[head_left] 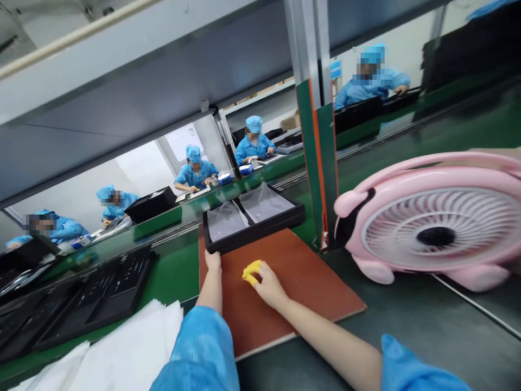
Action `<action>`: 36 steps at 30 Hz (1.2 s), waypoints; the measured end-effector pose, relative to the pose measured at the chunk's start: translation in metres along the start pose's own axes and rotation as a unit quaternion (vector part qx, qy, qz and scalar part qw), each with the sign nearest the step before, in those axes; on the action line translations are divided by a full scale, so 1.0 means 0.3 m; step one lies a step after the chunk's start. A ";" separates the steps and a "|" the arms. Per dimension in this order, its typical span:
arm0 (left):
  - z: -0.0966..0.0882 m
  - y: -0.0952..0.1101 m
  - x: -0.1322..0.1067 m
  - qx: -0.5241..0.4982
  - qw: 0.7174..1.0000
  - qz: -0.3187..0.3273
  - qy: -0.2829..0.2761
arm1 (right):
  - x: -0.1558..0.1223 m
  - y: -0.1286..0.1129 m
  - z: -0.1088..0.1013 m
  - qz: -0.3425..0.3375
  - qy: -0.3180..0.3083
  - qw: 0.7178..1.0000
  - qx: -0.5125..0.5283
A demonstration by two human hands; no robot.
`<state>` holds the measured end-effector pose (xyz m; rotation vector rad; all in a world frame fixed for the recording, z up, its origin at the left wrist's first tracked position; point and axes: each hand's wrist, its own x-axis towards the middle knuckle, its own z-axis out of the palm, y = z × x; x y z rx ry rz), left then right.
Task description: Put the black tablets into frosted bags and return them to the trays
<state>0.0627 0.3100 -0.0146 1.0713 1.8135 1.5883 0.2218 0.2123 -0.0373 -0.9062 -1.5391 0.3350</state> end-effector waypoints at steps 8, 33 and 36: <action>-0.379 -0.030 -0.341 0.104 0.968 0.006 -0.228 | -0.142 -0.062 -0.097 0.031 -0.042 0.998 -0.037; -1.144 -0.227 0.031 0.608 0.793 0.018 -0.011 | -0.610 -0.605 0.390 -0.344 -0.494 0.797 0.041; -1.138 -0.262 0.079 0.616 0.786 0.043 -0.024 | -0.596 -0.565 0.433 -0.315 -0.494 0.810 0.028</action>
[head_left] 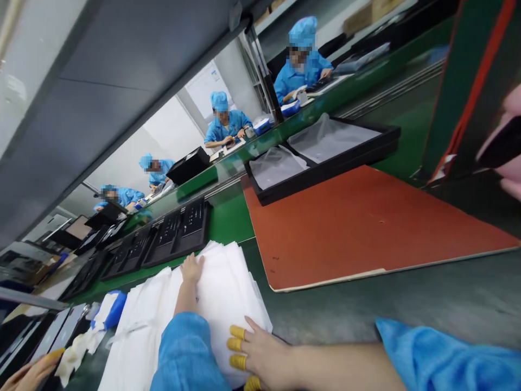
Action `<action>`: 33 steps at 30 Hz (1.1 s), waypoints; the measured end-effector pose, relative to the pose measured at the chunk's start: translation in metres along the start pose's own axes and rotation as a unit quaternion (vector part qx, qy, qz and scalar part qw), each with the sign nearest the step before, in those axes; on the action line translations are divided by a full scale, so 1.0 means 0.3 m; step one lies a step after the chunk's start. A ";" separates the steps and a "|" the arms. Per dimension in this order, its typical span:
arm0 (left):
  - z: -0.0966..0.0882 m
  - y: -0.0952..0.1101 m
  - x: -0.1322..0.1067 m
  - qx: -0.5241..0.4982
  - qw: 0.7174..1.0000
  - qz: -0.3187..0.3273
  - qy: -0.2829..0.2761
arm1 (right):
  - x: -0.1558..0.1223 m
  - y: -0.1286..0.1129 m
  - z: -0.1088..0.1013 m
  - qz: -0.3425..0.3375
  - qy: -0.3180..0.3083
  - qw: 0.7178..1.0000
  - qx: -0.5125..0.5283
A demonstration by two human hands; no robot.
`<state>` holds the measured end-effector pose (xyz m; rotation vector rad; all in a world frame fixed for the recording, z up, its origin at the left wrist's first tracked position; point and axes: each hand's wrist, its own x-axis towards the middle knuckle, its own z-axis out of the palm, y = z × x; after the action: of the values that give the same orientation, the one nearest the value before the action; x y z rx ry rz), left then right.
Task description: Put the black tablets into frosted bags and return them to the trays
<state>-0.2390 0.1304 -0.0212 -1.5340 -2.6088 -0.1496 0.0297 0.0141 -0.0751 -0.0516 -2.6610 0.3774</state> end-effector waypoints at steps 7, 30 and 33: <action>-0.003 0.013 -0.002 0.007 0.997 0.078 0.021 | 0.004 0.041 0.042 0.012 0.019 0.999 0.038; 0.011 0.066 -0.354 -0.078 0.984 0.148 -0.064 | 0.014 0.000 -0.072 -0.130 0.176 0.975 0.035; 0.009 0.072 -0.340 -0.082 0.983 0.157 -0.044 | 0.009 0.002 -0.098 -0.099 0.201 0.974 0.032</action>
<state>-0.1711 0.0531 -0.0383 -2.0279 -2.4269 -0.2796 0.0401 0.0226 -0.0486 0.1417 -2.2287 0.3462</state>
